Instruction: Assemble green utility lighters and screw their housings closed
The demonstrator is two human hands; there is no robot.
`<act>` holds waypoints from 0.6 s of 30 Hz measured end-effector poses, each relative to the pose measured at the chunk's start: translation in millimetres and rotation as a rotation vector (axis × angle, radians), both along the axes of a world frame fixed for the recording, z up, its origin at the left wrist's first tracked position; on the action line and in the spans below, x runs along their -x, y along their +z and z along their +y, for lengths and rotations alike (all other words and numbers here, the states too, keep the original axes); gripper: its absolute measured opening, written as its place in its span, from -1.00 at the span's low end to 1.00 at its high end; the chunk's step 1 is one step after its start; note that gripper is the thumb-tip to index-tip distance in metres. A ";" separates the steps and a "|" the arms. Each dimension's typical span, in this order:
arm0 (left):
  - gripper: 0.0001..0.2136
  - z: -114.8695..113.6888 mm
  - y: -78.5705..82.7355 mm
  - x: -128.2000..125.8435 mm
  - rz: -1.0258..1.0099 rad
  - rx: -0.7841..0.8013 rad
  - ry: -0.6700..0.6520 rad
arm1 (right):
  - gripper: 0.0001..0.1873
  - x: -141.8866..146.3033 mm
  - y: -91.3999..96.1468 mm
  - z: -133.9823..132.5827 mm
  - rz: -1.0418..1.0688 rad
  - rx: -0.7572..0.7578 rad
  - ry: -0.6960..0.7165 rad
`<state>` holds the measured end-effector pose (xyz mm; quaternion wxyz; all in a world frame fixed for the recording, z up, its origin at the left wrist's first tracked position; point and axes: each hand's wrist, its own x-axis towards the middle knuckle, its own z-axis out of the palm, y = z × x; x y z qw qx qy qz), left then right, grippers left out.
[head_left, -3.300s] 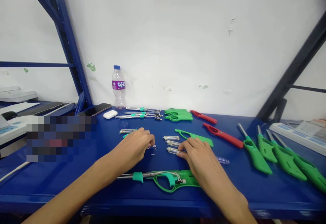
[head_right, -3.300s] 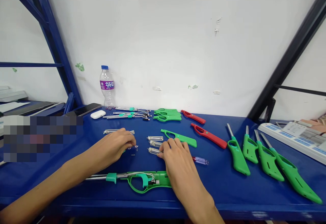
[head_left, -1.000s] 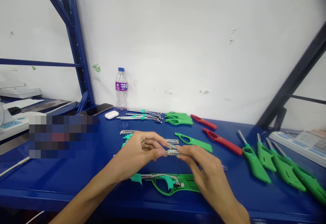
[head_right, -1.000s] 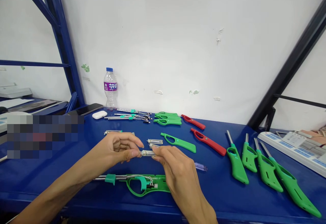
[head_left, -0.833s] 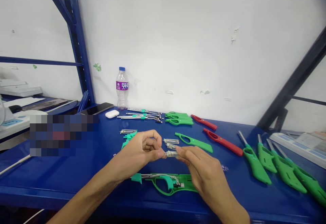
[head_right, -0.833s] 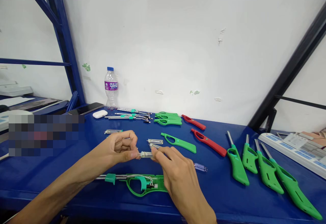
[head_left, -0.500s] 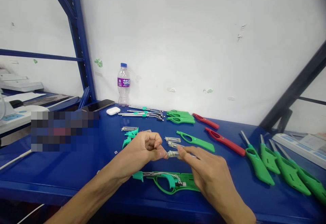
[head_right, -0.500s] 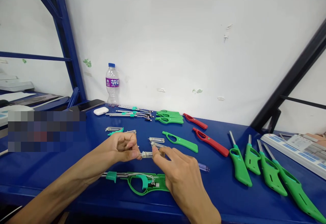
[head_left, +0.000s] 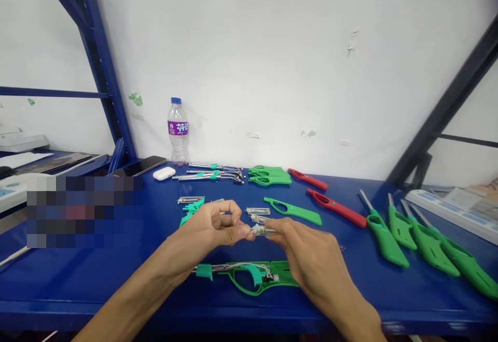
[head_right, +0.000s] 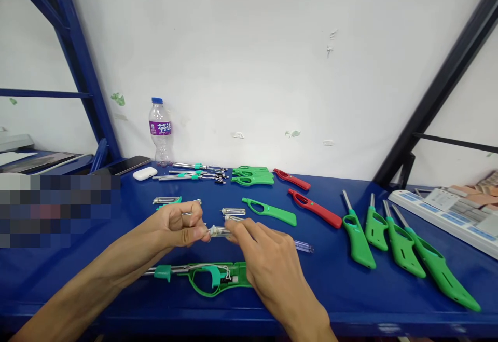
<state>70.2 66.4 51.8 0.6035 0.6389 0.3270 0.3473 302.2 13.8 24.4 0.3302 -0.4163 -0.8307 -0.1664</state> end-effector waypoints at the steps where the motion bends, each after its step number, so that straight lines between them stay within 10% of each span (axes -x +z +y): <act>1: -0.63 -0.6 2.5 1.3 0.007 -0.010 -0.019 | -0.52 -0.6 0.2 -1.1 0.014 0.034 0.003; 11: -0.83 -16.8 26.7 16.3 0.345 -0.429 0.137 | -0.71 -15.8 13.1 -19.4 0.381 0.377 -0.014; 18: -0.84 -23.1 -2.5 33.8 0.630 -0.640 0.095 | -0.83 -29.4 8.8 -18.1 0.172 0.573 0.043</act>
